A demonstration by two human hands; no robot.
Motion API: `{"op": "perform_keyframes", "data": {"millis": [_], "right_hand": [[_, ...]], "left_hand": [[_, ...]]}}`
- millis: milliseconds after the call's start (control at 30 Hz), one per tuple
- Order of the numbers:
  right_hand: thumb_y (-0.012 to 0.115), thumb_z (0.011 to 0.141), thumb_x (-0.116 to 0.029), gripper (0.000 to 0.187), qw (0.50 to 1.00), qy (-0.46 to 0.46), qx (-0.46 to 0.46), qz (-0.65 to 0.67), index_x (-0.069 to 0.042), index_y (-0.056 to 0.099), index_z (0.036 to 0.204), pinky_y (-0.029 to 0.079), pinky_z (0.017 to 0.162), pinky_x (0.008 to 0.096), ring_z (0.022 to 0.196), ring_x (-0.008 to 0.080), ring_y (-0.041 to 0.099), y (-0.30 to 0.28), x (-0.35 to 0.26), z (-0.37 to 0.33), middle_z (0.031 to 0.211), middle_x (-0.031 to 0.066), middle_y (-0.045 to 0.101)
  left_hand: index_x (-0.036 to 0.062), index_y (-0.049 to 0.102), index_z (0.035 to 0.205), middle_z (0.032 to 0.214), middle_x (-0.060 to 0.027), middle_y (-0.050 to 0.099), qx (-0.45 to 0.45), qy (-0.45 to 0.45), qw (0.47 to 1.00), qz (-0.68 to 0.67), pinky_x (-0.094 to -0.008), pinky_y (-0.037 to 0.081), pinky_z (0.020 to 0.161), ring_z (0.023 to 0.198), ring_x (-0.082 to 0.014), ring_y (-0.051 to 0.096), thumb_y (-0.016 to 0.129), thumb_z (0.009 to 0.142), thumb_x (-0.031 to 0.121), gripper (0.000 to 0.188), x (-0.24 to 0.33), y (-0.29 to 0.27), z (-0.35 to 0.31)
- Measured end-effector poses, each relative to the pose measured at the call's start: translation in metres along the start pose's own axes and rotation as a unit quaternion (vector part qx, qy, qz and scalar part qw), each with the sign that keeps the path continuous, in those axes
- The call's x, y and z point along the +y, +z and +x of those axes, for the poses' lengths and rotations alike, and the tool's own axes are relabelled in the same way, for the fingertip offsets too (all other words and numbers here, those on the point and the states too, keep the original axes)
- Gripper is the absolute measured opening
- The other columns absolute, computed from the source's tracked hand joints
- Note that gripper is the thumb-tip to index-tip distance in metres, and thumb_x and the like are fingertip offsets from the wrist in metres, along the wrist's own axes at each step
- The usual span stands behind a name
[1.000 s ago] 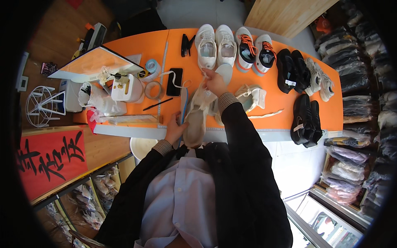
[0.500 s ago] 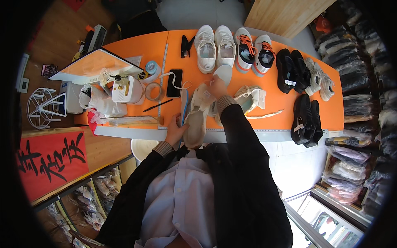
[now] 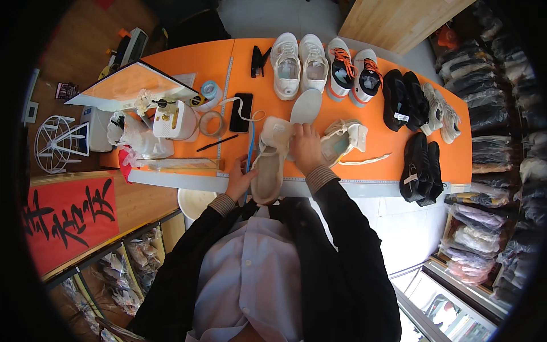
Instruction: The person laces a white sneaker on an orange workbench. They thread the laces through the eyelets, pull them tight, and tie a knot. The person briefly walks to a nearby box to retrieve a plastic bag before returning to finish the shoe.
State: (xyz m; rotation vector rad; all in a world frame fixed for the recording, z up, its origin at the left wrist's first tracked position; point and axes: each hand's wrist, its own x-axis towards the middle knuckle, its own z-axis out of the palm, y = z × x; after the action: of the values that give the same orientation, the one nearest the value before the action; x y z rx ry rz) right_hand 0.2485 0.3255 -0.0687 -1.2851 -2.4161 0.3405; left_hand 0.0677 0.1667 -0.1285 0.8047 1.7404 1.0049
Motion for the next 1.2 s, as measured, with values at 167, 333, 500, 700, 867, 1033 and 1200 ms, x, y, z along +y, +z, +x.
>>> {"op": "perform_keyframes", "data": {"millis": [167,333,500,700,867,1033,1200], "right_hand": [[0.058,0.076,-0.005,0.034,0.994,-0.051,0.072,0.058,-0.002,0.049,0.108,0.044,0.085,0.0443,0.100,0.0361,0.051,-0.006,-0.034,-0.009,0.111,0.0177,0.049],[0.059,0.073,0.000,0.039,0.995,0.002,0.071,0.070,-0.005,0.049,0.111,0.043,0.091,0.0471,0.111,0.0445,0.045,0.016,-0.032,-0.019,0.124,0.0228,0.041],[0.061,0.066,-0.004,0.020,0.995,-0.098,0.007,0.018,-0.004,0.061,0.086,0.024,0.105,0.0591,0.128,0.0432,0.031,0.003,-0.047,-0.019,0.137,0.0199,0.036],[0.061,0.071,-0.007,0.014,0.994,-0.093,-0.041,-0.042,-0.005,0.066,0.084,0.018,0.107,0.0621,0.133,0.0402,0.026,0.024,-0.048,-0.025,0.145,0.0144,0.030],[0.065,0.070,-0.018,0.028,0.979,-0.070,-0.127,-0.144,-0.011,0.067,0.097,0.019,0.104,0.0623,0.133,0.0383,0.027,0.040,-0.052,-0.017,0.145,0.0138,0.030],[0.065,0.071,-0.013,0.016,0.995,-0.059,-0.082,-0.022,-0.006,0.069,0.085,0.022,0.103,0.0592,0.130,0.0367,0.031,0.042,-0.049,-0.018,0.142,0.0132,0.035],[0.064,0.070,-0.010,0.009,0.986,-0.066,-0.060,0.144,-0.002,0.065,0.073,0.031,0.094,0.0548,0.115,0.0356,0.041,0.038,-0.034,-0.008,0.118,0.0115,0.051]], "left_hand": [[-0.0039,0.038,0.131,0.122,-0.0228,0.053,-0.009,-0.001,1.000,0.010,-0.0346,0.044,0.094,0.111,-0.0295,0.055,0.069,0.076,0.022,0.068,0.006,0.000,0.001],[-0.0018,0.031,0.137,0.122,-0.0203,0.050,-0.030,-0.001,1.000,-0.002,-0.0364,0.048,0.087,0.105,-0.0264,0.055,0.070,0.077,0.019,0.074,0.004,-0.001,0.003],[-0.0002,0.030,0.135,0.120,-0.0180,0.049,0.005,0.047,0.999,0.007,-0.0359,0.049,0.083,0.099,-0.0239,0.056,0.074,0.075,0.022,0.077,0.012,-0.007,-0.002],[0.0059,0.042,0.111,0.098,-0.0069,0.050,0.081,0.194,0.975,0.079,-0.0300,0.049,0.071,0.086,-0.0156,0.055,0.077,0.076,0.025,0.053,0.056,-0.035,-0.010],[0.0034,0.053,0.103,0.073,-0.0013,0.059,-0.159,-0.067,0.970,-0.169,-0.0212,0.048,0.056,0.061,-0.0072,0.056,0.071,0.083,0.022,0.033,0.121,-0.067,-0.041],[0.0020,0.059,0.100,0.078,-0.0026,0.059,-0.232,-0.155,0.957,-0.079,-0.0202,0.046,0.057,0.062,-0.0066,0.055,0.069,0.084,0.023,0.028,0.138,-0.074,-0.076],[0.0003,0.066,0.096,0.078,-0.0031,0.066,-0.238,0.016,0.967,0.088,-0.0236,0.045,0.061,0.065,-0.0078,0.055,0.069,0.083,0.023,0.026,0.090,-0.056,-0.094]]}}
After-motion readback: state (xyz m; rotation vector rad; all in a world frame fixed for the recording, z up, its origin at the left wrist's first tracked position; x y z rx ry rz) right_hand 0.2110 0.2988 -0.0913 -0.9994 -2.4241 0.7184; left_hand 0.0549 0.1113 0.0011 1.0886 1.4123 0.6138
